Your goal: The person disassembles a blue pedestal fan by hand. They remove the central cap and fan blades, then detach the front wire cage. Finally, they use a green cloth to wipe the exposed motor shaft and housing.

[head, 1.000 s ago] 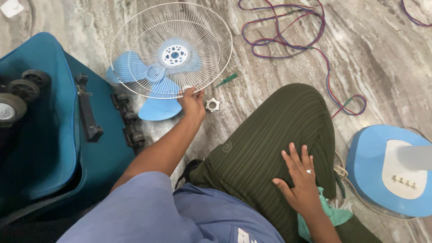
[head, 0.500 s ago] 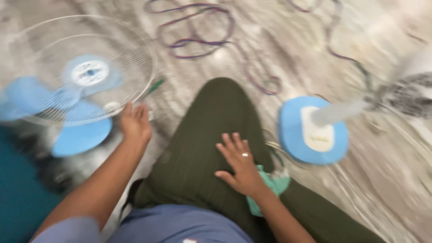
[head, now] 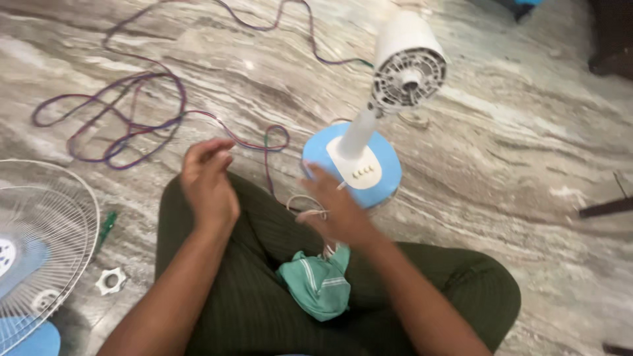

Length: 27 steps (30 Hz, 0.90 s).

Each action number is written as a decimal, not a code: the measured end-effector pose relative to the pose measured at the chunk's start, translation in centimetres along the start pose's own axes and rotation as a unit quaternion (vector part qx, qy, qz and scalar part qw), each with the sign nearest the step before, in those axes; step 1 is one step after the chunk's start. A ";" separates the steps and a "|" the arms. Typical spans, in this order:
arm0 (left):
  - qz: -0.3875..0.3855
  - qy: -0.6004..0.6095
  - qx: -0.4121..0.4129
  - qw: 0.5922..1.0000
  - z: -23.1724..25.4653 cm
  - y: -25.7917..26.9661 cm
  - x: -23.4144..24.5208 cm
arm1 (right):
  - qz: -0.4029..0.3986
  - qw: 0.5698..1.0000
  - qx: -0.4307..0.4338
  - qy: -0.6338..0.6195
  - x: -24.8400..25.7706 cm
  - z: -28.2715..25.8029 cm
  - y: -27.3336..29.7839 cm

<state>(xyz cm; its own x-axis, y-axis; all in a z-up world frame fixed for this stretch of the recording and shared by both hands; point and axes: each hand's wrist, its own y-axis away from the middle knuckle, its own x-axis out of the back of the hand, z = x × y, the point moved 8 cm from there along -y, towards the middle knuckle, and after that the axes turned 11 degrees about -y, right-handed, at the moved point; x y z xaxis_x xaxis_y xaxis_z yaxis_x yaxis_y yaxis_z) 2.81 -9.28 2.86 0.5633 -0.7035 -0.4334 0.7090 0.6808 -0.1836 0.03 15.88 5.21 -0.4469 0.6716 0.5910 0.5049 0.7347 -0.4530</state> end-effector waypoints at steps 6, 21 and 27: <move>-0.155 -0.014 0.046 0.987 -5.2 -1.0 -12.9 | 0.236 0.952 -0.164 0.102 16.7 5.5 5.2; -0.837 -0.493 0.025 0.236 -22.3 15.1 -12.5 | -0.171 0.805 -0.564 0.063 12.6 15.6 13.4; -0.849 -0.495 -0.042 0.179 -18.1 20.5 -14.5 | -0.125 0.874 -0.468 0.038 12.3 14.4 11.1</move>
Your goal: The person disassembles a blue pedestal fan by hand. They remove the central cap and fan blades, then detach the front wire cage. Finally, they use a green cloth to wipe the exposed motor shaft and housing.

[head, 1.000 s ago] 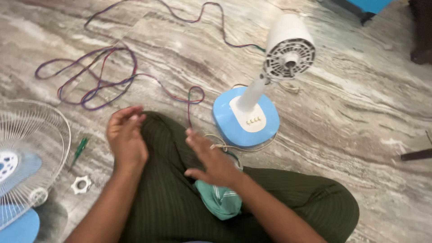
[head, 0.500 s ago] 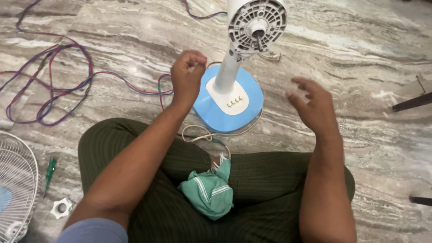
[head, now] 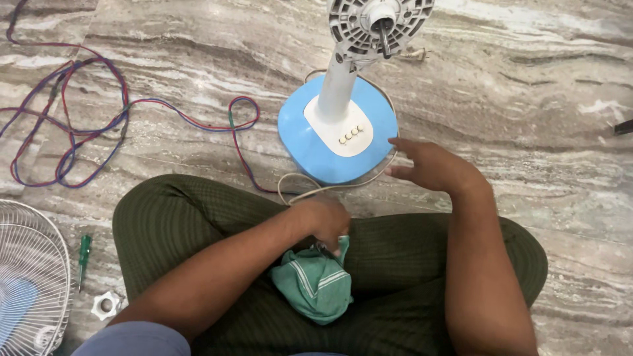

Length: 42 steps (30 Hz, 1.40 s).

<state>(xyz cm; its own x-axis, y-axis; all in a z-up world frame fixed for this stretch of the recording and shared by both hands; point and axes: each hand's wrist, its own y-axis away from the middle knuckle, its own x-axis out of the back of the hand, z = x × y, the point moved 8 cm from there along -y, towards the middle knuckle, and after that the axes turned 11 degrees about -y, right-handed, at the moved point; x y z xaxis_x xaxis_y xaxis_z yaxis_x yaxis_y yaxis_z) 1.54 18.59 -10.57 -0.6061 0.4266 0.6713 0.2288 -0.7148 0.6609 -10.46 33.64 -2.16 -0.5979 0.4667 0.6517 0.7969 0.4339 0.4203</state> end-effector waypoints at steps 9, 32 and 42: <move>-0.074 -0.044 -0.131 0.988 4.6 -2.2 -4.0 | -0.035 0.996 -0.070 0.052 -0.8 0.6 0.1; 0.647 0.502 0.028 0.573 -17.1 3.9 6.8 | 0.294 0.726 0.051 -0.619 1.1 4.8 -4.6; 0.694 0.379 0.078 0.608 -18.6 6.4 12.7 | 0.383 0.506 0.214 -0.743 9.9 5.7 4.5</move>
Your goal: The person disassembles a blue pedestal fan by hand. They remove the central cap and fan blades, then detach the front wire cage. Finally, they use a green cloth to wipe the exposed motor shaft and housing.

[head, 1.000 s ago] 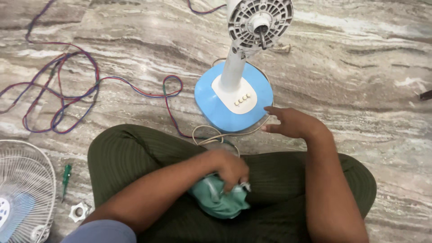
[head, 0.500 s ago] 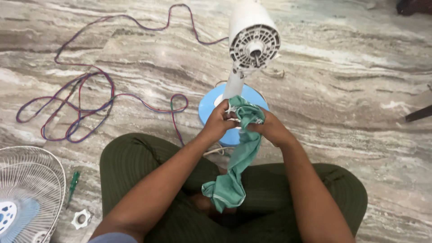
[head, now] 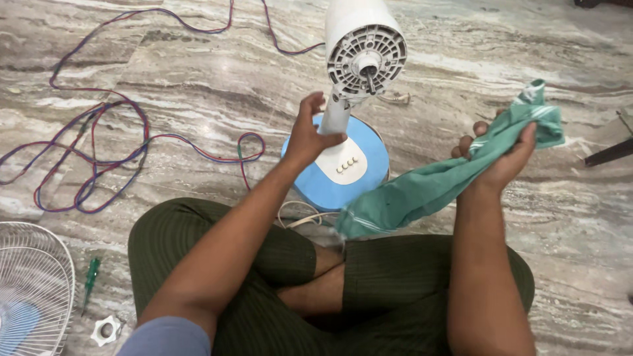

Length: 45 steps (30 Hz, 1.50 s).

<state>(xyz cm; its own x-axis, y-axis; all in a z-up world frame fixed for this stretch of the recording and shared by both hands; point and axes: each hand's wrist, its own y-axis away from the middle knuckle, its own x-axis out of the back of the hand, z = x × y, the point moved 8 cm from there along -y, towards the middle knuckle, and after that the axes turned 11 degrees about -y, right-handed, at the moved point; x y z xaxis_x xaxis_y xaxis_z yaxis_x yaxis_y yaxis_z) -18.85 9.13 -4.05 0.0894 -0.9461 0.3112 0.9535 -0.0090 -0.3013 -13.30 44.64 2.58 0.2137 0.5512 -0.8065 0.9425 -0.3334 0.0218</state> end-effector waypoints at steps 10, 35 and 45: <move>-0.077 0.172 0.037 0.981 2.0 -7.0 -1.0 | 0.040 0.997 -0.045 -0.037 2.4 2.2 -1.8; -0.105 0.050 0.069 0.991 -0.3 -2.2 -2.0 | -0.193 0.974 -0.069 0.092 -5.3 6.2 4.5; -0.158 0.016 0.109 0.981 1.3 2.9 -2.3 | -0.280 0.948 -0.013 0.151 -8.8 3.7 6.0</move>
<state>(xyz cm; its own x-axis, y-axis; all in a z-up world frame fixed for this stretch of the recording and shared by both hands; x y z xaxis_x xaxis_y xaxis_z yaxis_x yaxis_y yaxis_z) -15.88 11.73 -4.43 -0.2266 -0.9172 0.3279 0.9714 -0.2375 0.0068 -10.44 34.93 7.62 -0.2614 0.8312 -0.4908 0.9355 0.0929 -0.3409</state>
